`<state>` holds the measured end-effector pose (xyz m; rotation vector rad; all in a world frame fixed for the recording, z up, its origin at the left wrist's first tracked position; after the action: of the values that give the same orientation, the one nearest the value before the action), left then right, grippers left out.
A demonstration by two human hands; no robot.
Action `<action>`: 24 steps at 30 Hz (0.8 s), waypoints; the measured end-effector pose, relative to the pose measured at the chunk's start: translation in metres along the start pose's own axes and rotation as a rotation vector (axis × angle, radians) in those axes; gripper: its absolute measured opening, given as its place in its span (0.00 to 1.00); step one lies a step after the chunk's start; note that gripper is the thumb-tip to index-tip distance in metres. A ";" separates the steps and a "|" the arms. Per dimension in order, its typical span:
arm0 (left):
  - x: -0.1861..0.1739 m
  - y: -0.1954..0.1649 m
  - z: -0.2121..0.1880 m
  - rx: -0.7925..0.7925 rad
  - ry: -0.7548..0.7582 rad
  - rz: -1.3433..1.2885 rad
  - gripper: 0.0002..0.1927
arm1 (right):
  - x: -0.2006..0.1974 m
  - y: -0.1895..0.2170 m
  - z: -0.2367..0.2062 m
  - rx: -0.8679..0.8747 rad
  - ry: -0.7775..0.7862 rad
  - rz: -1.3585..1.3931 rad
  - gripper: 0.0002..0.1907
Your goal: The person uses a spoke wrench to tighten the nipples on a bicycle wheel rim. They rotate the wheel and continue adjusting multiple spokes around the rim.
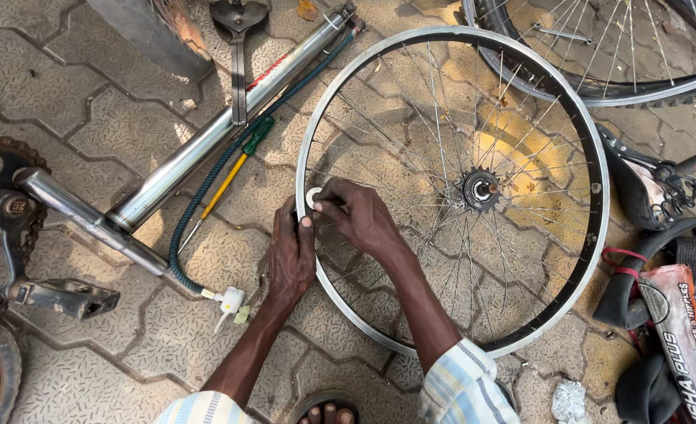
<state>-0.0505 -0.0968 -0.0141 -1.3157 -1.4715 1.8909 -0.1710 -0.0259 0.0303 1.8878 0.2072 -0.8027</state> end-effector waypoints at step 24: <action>-0.013 -0.013 -0.001 0.049 -0.054 -0.065 0.28 | 0.031 -0.009 -0.002 0.224 0.076 -0.535 0.06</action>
<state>-0.0466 -0.1012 0.0034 -1.1895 -1.4669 1.9226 -0.1513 -0.0266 0.0050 2.1044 0.7171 -1.1477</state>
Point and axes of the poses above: each hand's wrist, its own z-axis towards the middle knuckle, its own x-axis out of the palm, y = z × x, the point moved 10 cm from there along z, towards the middle knuckle, and after that the axes turned 11 degrees about y, right-handed, at the moved point
